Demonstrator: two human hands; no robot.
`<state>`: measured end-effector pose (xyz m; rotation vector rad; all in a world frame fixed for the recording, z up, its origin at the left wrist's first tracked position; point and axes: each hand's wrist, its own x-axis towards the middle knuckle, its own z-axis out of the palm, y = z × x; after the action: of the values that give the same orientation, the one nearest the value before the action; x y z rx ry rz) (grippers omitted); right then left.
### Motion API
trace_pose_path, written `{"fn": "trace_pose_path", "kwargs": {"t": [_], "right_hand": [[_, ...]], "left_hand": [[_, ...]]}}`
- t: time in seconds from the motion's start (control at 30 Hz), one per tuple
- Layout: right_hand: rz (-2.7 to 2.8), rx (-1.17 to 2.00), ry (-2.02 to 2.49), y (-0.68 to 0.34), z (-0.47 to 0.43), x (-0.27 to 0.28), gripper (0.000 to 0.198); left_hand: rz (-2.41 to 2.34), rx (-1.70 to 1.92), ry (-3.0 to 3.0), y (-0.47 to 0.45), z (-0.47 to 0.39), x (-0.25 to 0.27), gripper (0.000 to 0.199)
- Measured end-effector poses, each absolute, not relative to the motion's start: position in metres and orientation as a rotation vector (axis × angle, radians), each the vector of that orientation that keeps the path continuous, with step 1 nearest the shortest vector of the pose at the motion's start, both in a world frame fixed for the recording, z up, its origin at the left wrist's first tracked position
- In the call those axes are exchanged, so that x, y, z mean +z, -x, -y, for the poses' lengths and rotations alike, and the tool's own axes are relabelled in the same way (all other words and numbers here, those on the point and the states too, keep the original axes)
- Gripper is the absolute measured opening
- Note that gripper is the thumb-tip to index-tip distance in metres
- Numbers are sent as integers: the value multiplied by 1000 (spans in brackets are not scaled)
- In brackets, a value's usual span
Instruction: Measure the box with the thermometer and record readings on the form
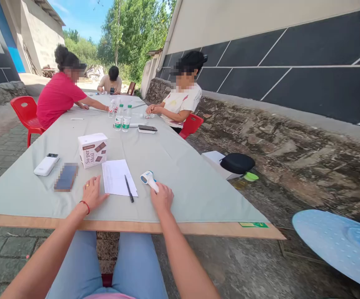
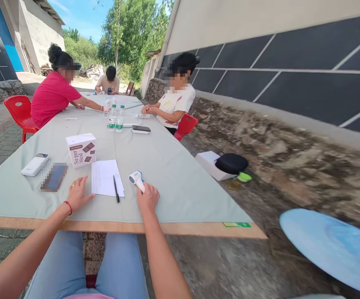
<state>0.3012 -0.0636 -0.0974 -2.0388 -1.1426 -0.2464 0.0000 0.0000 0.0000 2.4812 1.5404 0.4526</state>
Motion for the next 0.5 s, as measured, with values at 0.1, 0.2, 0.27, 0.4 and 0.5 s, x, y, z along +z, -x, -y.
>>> {"fn": "trace_pose_path", "kwargs": {"t": [0.1, 0.2, 0.27, 0.4, 0.5], "right_hand": [[1140, -314, 2017, -300, 67, -93, 31], [1187, -411, 1919, -292, 68, -86, 32], [1288, -389, 1833, -283, 67, -81, 31], [1425, -238, 1838, -268, 60, -72, 30], [1337, -222, 2079, -271, 57, -60, 38]], "left_hand": [[-1495, 535, -2415, -10, -11, -4, 74], [-1427, 617, -2410, -15, -16, -15, 71], [-1394, 661, -2431, -15, -17, -22, 70], [-1402, 702, -2416, -15, -16, -31, 72], [-1388, 707, -2418, -14, -17, -31, 72]]}}
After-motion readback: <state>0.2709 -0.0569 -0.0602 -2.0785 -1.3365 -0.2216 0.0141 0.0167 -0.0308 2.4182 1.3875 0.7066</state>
